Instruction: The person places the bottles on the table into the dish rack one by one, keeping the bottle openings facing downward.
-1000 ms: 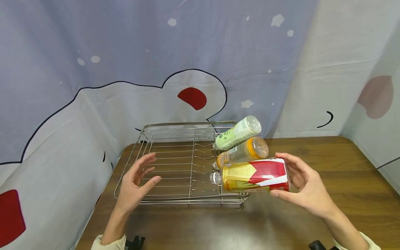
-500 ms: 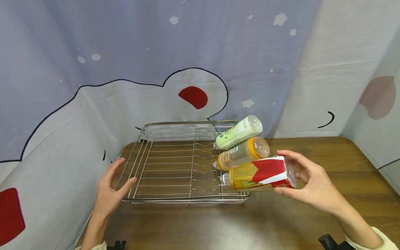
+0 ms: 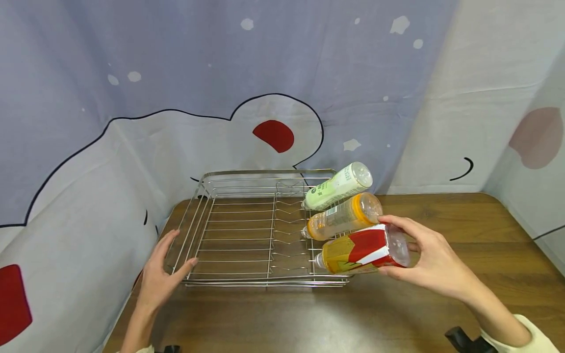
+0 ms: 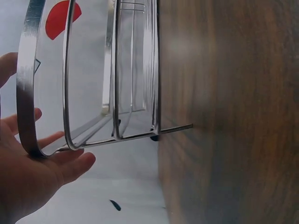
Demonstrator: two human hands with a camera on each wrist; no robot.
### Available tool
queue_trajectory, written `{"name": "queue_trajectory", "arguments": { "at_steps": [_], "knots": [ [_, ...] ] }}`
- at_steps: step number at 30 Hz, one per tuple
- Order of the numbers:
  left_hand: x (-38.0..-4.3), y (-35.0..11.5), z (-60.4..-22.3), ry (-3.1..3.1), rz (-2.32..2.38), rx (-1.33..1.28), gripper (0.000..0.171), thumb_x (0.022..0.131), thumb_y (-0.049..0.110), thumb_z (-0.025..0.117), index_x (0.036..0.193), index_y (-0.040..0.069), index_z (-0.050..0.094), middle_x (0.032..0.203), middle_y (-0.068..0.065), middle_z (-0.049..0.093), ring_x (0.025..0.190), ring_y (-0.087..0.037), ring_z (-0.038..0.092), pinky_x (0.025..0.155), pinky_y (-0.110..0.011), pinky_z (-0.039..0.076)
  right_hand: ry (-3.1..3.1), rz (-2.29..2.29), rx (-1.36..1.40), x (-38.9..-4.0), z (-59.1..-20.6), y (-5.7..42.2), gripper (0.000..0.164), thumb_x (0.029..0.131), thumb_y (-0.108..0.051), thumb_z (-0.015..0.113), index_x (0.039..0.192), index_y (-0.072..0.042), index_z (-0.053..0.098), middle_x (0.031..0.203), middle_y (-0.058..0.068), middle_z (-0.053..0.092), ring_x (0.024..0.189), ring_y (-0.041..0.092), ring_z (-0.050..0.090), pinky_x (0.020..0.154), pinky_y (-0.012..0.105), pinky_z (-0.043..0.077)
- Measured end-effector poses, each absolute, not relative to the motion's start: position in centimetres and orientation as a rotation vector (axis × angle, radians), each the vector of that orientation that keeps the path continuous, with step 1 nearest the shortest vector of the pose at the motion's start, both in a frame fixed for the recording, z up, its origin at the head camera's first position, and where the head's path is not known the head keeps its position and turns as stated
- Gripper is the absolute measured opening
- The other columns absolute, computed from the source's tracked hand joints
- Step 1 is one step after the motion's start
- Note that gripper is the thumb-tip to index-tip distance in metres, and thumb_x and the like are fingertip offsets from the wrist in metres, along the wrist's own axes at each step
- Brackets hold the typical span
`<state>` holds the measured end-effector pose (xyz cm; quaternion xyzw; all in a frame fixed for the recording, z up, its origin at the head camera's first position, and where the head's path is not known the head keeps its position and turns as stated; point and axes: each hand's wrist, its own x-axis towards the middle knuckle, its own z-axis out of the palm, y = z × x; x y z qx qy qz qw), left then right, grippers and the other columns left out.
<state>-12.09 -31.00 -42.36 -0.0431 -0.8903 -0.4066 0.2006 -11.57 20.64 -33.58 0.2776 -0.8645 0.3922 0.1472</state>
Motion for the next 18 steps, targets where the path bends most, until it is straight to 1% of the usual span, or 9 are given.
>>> {"name": "queue_trajectory", "arguments": {
  "at_steps": [1,2,3,5,7,8,10,13,18],
  "knots": [
    [-12.1,-31.0,-42.4,-2.493,-1.139,-0.120,0.079,0.080,0.013,0.082,0.148,0.006,0.043,0.152,-0.016,0.039,0.137,-0.040,0.034,0.107,-0.058,0.030,-2.494,1.119,0.799,-11.6,-33.6,20.5,0.088,0.054,-0.003,0.096,0.133,-0.008,0.057,0.117,0.000,0.062,0.094,0.005,0.060,0.077,0.013,0.052],
    [-12.1,-31.0,-42.5,-2.499,-1.136,-0.116,0.079,0.080,0.013,0.082,0.148,0.006,0.043,0.152,-0.016,0.039,0.137,-0.041,0.034,0.107,-0.055,0.032,-2.500,1.107,0.799,-11.7,-33.7,20.4,0.088,0.055,-0.004,0.096,0.134,-0.009,0.057,0.117,0.000,0.062,0.094,0.005,0.060,0.077,0.013,0.052],
    [-12.1,-31.0,-42.6,-2.505,-1.130,-0.112,0.080,0.080,0.013,0.082,0.148,0.006,0.043,0.152,-0.016,0.039,0.137,-0.041,0.035,0.108,-0.049,0.034,-2.505,1.095,0.802,-11.8,-33.7,20.3,0.088,0.055,-0.005,0.096,0.134,-0.010,0.057,0.117,-0.001,0.062,0.094,0.005,0.060,0.078,0.013,0.052],
    [-12.0,-31.0,-42.8,-2.515,-1.124,-0.109,0.080,0.080,0.013,0.082,0.149,0.006,0.042,0.153,-0.015,0.038,0.136,-0.039,0.036,0.107,-0.030,0.037,-2.510,1.075,0.806,-11.9,-33.8,20.0,0.088,0.056,-0.007,0.096,0.135,-0.011,0.057,0.117,-0.001,0.063,0.094,0.006,0.060,0.078,0.013,0.052],
    [-12.0,-31.1,-42.9,-2.516,-1.118,-0.107,0.080,0.080,0.013,0.082,0.149,0.007,0.042,0.153,-0.014,0.037,0.136,-0.034,0.037,0.100,-0.013,0.035,-2.517,1.057,0.806,-11.9,-33.9,19.7,0.088,0.057,-0.009,0.096,0.135,-0.012,0.057,0.117,-0.001,0.063,0.094,0.007,0.060,0.078,0.013,0.051],
    [-12.0,-31.1,-42.9,-2.515,-1.115,-0.107,0.080,0.080,0.013,0.083,0.149,0.007,0.042,0.153,-0.014,0.038,0.136,-0.031,0.038,0.095,-0.006,0.034,-2.516,1.039,0.806,-12.0,-33.9,19.6,0.088,0.057,-0.010,0.096,0.135,-0.012,0.057,0.117,-0.001,0.063,0.094,0.007,0.060,0.079,0.013,0.051],
    [-12.0,-31.1,-43.0,-2.508,-1.119,-0.112,0.080,0.080,0.012,0.083,0.149,0.007,0.042,0.153,-0.015,0.038,0.136,-0.027,0.038,0.094,-0.005,0.034,-2.513,1.017,0.809,-12.0,-34.0,19.3,0.088,0.057,-0.012,0.097,0.135,-0.013,0.057,0.117,-0.002,0.064,0.094,0.008,0.060,0.079,0.014,0.050],
    [-12.0,-31.1,-43.1,-2.507,-1.118,-0.109,0.080,0.080,0.012,0.083,0.149,0.008,0.043,0.152,-0.015,0.038,0.136,-0.024,0.038,0.093,-0.005,0.034,-2.499,0.979,0.822,-12.1,-34.3,19.0,0.088,0.056,-0.014,0.097,0.135,-0.013,0.057,0.114,-0.003,0.064,0.092,0.009,0.061,0.077,0.017,0.050],
    [-12.0,-31.0,-43.1,-2.509,-1.133,-0.105,0.080,0.080,0.012,0.083,0.150,0.009,0.042,0.153,-0.014,0.037,0.136,-0.026,0.037,0.094,-0.005,0.034,-2.485,0.938,0.846,-12.4,-34.7,18.5,0.088,0.055,-0.016,0.097,0.133,-0.011,0.058,0.115,-0.001,0.065,0.092,0.012,0.062,0.077,0.025,0.052]
  ]
}}
